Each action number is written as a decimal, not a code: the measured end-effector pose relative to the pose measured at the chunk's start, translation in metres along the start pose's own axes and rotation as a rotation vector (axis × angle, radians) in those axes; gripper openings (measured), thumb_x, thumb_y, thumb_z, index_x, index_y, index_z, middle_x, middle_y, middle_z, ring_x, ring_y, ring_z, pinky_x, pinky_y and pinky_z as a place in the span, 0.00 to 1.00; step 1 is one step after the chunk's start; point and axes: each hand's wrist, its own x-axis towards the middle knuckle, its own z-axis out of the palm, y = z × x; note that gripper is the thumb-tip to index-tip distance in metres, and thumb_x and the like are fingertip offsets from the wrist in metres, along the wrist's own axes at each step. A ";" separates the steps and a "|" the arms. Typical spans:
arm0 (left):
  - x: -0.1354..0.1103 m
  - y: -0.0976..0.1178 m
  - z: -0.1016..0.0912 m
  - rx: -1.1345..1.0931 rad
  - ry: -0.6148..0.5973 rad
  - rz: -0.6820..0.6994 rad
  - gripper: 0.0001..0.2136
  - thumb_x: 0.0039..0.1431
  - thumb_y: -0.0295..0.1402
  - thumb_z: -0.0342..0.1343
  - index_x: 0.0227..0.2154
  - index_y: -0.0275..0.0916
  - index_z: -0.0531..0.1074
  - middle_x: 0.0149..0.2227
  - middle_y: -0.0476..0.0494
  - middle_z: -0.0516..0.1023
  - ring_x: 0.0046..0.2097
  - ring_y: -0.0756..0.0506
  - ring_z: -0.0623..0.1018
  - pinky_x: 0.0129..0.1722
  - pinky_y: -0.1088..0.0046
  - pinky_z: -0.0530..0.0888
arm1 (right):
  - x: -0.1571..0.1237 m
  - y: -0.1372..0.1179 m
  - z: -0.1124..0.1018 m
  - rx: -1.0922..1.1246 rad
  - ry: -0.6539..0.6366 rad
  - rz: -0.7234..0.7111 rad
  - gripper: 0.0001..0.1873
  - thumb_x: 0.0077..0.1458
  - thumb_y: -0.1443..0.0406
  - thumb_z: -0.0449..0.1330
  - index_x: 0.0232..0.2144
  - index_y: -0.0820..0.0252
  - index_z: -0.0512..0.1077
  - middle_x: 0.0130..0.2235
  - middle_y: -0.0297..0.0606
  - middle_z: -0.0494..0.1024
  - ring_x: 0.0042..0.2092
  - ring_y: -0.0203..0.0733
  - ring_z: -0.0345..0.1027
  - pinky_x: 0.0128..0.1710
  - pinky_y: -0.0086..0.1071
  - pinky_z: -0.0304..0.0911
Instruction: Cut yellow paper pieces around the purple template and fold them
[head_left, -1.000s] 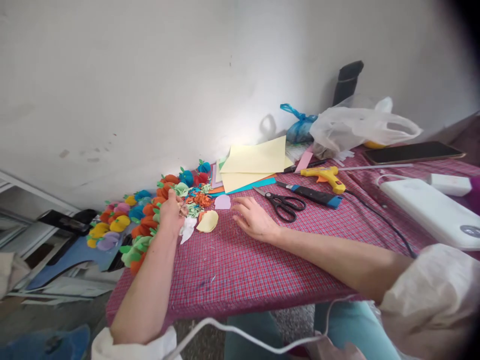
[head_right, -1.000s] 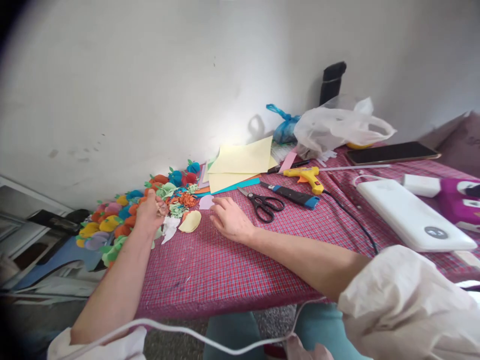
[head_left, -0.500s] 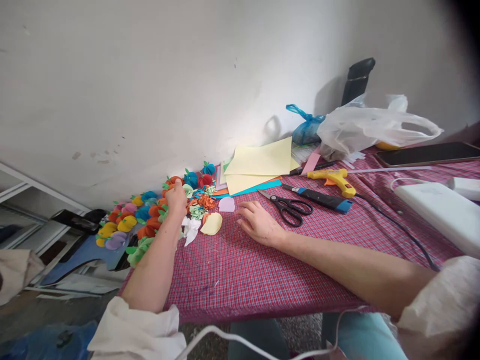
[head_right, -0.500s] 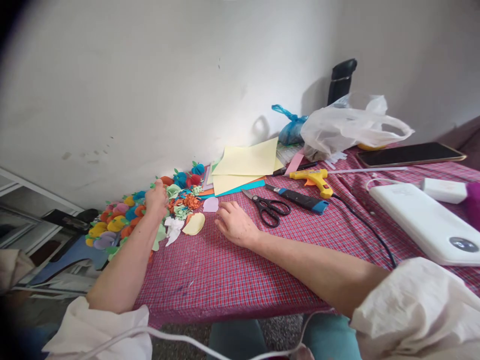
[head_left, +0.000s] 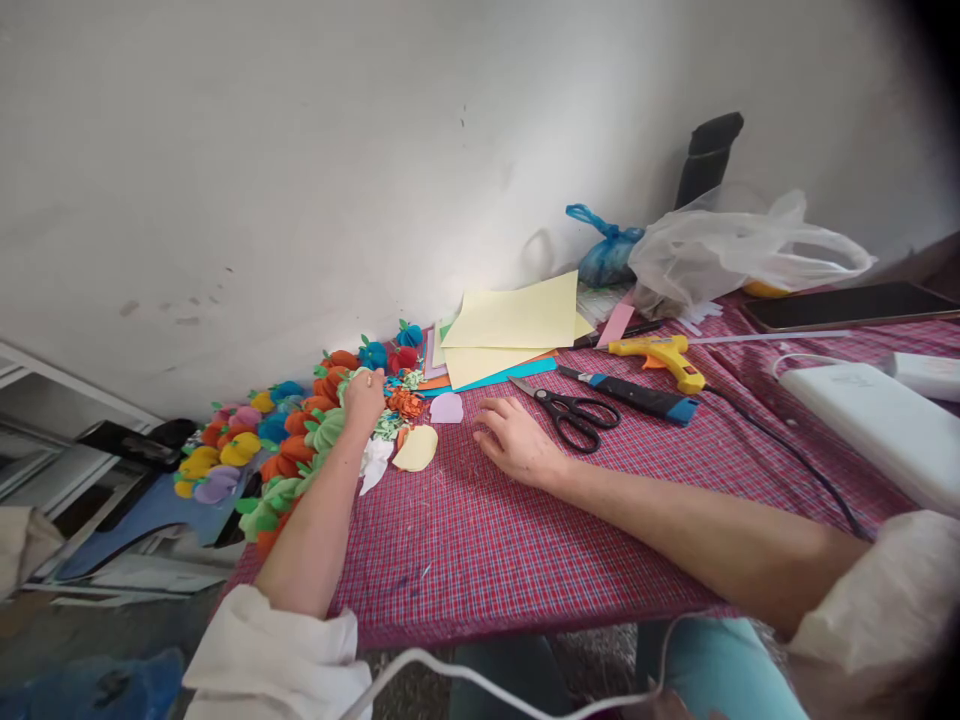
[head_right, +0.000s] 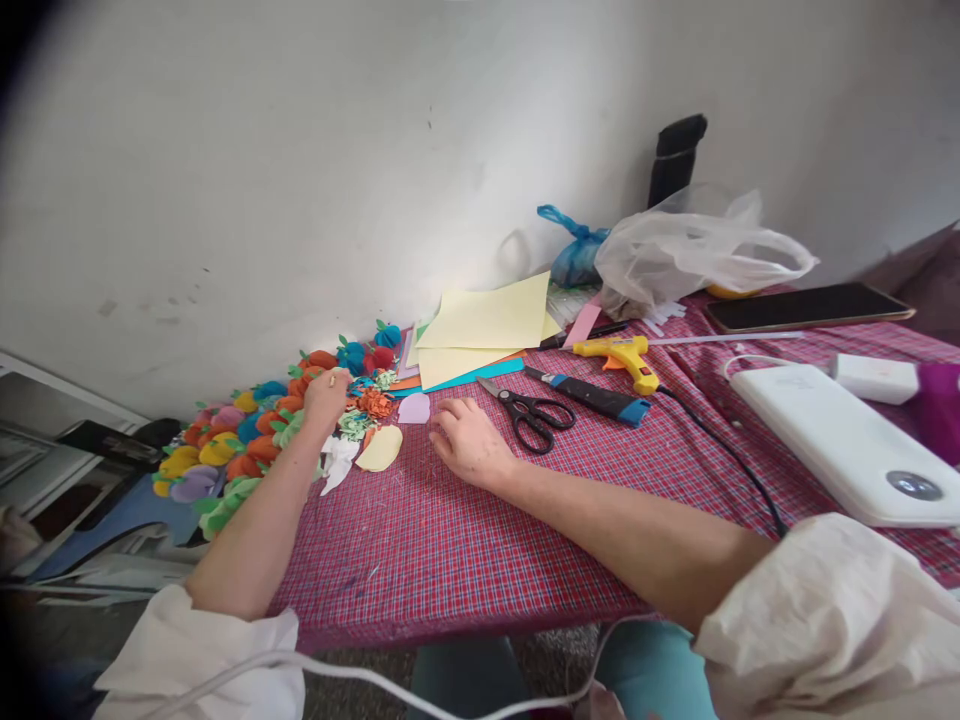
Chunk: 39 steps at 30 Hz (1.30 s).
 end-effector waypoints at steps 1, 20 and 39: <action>0.000 0.000 -0.001 0.091 0.026 0.042 0.12 0.51 0.39 0.48 0.18 0.38 0.67 0.27 0.38 0.73 0.38 0.40 0.73 0.36 0.67 0.66 | 0.000 0.000 0.000 0.001 0.000 0.002 0.10 0.56 0.65 0.51 0.38 0.64 0.69 0.45 0.46 0.68 0.47 0.44 0.58 0.49 0.40 0.56; 0.004 -0.012 0.011 0.739 0.006 0.362 0.28 0.59 0.46 0.30 0.36 0.32 0.72 0.37 0.28 0.74 0.42 0.37 0.72 0.41 0.60 0.64 | -0.002 0.005 0.005 -0.005 -0.091 0.038 0.10 0.56 0.65 0.52 0.37 0.63 0.69 0.46 0.46 0.66 0.49 0.45 0.56 0.50 0.41 0.53; 0.008 -0.006 -0.021 0.702 -0.137 0.403 0.21 0.57 0.40 0.41 0.51 0.39 0.66 0.50 0.35 0.71 0.50 0.37 0.69 0.49 0.58 0.62 | -0.003 0.004 0.005 -0.042 -0.152 0.036 0.08 0.54 0.66 0.54 0.34 0.63 0.71 0.40 0.43 0.68 0.45 0.43 0.59 0.47 0.38 0.55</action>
